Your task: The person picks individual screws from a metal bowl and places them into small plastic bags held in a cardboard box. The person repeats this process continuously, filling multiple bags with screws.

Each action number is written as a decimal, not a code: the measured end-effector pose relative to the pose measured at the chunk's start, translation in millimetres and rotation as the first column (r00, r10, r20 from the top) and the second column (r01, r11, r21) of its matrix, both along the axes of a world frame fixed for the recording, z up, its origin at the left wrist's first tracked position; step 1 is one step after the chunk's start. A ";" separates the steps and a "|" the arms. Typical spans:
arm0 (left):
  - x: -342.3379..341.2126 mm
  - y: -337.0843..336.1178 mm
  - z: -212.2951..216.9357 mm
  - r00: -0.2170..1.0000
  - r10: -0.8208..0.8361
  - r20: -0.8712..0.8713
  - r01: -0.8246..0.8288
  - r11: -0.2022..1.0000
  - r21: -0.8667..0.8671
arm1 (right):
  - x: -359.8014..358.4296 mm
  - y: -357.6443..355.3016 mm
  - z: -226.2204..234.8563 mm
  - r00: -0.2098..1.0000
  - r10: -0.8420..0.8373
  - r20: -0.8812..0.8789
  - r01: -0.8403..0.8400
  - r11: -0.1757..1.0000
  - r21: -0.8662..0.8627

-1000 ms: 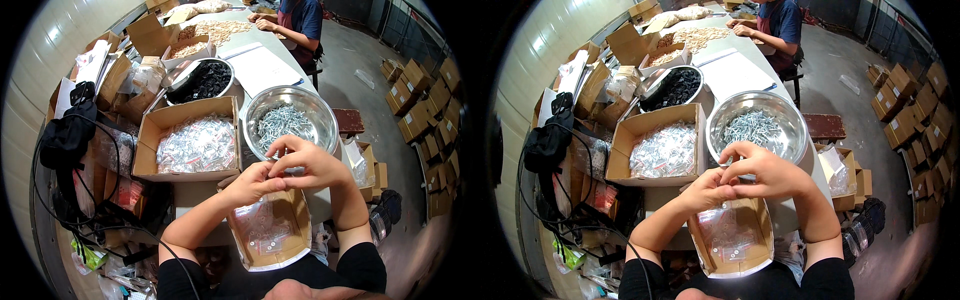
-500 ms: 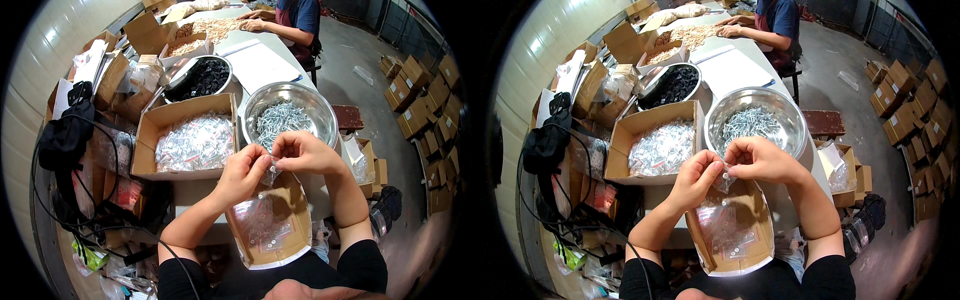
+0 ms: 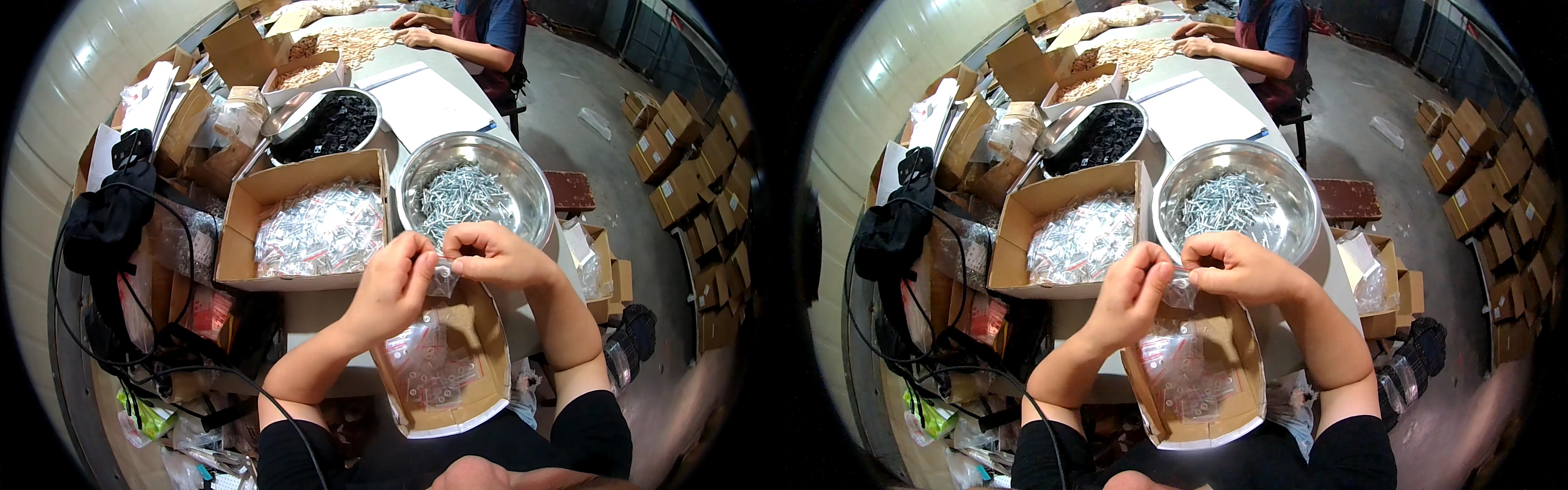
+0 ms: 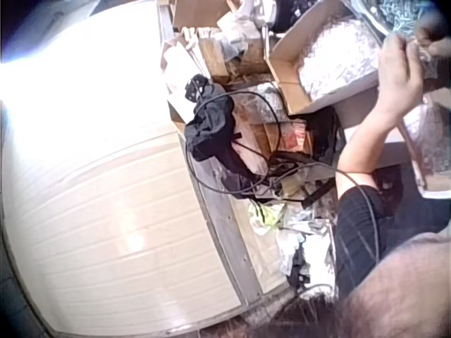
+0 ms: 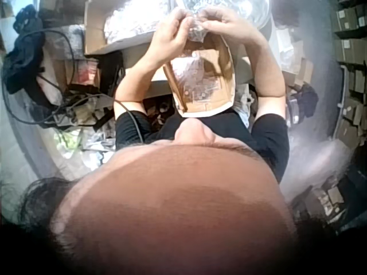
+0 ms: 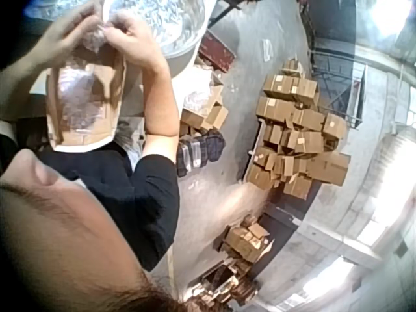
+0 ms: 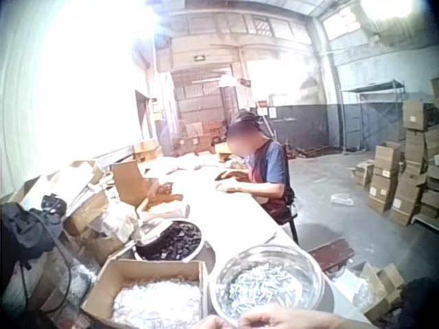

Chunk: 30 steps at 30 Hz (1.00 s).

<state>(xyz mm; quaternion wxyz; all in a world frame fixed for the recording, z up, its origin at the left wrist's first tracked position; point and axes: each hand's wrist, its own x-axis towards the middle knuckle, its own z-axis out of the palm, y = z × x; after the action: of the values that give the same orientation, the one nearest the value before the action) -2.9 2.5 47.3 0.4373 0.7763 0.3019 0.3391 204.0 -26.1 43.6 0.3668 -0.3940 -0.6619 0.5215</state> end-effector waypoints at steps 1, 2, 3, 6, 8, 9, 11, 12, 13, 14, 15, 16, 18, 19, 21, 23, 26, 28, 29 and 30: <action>-3.5 1.9 3.7 1.000 0.022 -0.015 -0.022 1.000 -0.019 | 0.1 0.9 -0.6 1.000 -0.005 -0.025 0.005 1.000 0.016; -8.2 7.1 -0.6 1.000 0.029 -0.010 -0.029 1.000 -0.011 | 0.4 2.5 -1.3 0.999 -0.009 -0.051 0.011 0.999 0.033; -10.7 10.2 4.7 0.998 0.052 0.028 -0.056 0.988 0.145 | 4.0 3.8 -3.9 0.999 -0.035 -0.026 0.036 0.999 0.036; -28.8 22.3 23.8 0.936 0.351 0.013 -0.337 0.888 0.312 | 19.1 10.2 -6.6 0.973 -0.198 0.115 0.184 0.975 0.122; -38.1 31.4 26.0 0.886 0.458 0.080 -0.419 0.714 0.560 | 33.4 15.1 -7.2 0.840 -0.369 0.398 0.286 0.924 0.253; -38.1 29.0 32.2 0.859 0.508 0.066 -0.416 0.616 0.669 | 40.5 17.4 -15.2 0.756 -0.440 0.485 0.287 0.888 0.360; -31.8 17.3 39.8 0.907 0.421 -0.034 -0.291 0.680 0.673 | 54.3 16.5 -29.1 0.566 -0.392 0.726 0.279 0.919 0.278; -35.0 13.0 38.0 0.942 0.240 -0.236 -0.049 0.790 0.612 | 54.6 17.9 -31.8 0.498 -0.333 0.801 0.256 0.939 0.231; -37.8 8.9 35.6 0.910 0.035 -0.413 0.193 0.846 0.497 | 53.7 19.3 -32.0 0.424 -0.270 0.865 0.239 0.954 0.181; -38.3 8.0 28.5 0.812 -0.185 -0.554 0.425 0.838 0.343 | 54.5 20.6 -27.5 0.452 -0.156 0.878 0.191 0.979 0.075; -33.5 3.1 25.0 0.675 -0.267 -0.688 0.545 0.809 0.221 | 54.4 23.3 -28.5 0.502 -0.117 0.857 0.152 0.987 0.045; -25.5 -1.9 19.7 0.517 -0.301 -0.802 0.608 0.788 0.097 | 55.6 25.4 -30.5 0.547 -0.077 0.834 0.115 0.993 0.017; -8.0 -8.4 -1.2 0.347 -0.238 -0.907 0.626 0.779 0.034 | 60.3 27.4 -39.7 0.624 -0.012 0.782 0.043 0.999 -0.019; -3.2 -9.1 -8.4 0.267 -0.214 -0.940 0.628 0.778 0.001 | 60.5 28.3 -42.0 0.641 0.005 0.767 0.050 0.998 -0.048; 0.1 -5.3 -25.9 0.225 -0.215 -0.950 0.637 0.771 -0.024 | 59.9 30.0 -43.9 0.677 0.036 0.735 0.061 0.993 -0.105; 0.5 -2.8 -31.0 0.232 -0.232 -0.945 0.655 0.755 -0.024 | 57.4 32.1 -41.1 0.687 0.042 0.725 0.022 0.997 -0.078; -2.3 5.1 -24.1 0.365 -0.311 -0.877 0.689 0.724 0.030 | 56.3 33.2 -41.3 0.740 0.012 0.672 0.006 1.000 -0.025; -5.8 7.8 -17.9 0.511 -0.388 -0.767 0.678 0.730 0.084 | 55.2 33.7 -42.3 0.783 -0.021 0.622 0.007 1.000 0.024; -5.8 8.9 -15.1 0.528 -0.419 -0.738 0.666 0.744 0.053 | 55.2 33.8 -40.9 0.805 -0.026 0.593 0.031 1.000 0.002; -5.6 10.2 -12.2 0.547 -0.447 -0.707 0.651 0.758 0.025 | 55.4 34.2 -37.6 0.824 -0.032 0.565 0.053 0.998 -0.020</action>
<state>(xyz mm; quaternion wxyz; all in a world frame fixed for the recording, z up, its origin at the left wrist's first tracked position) -8.5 12.7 35.1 0.2681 0.9525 0.1228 -0.0765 259.4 8.0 6.0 0.1595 -0.5515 -0.7226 0.3850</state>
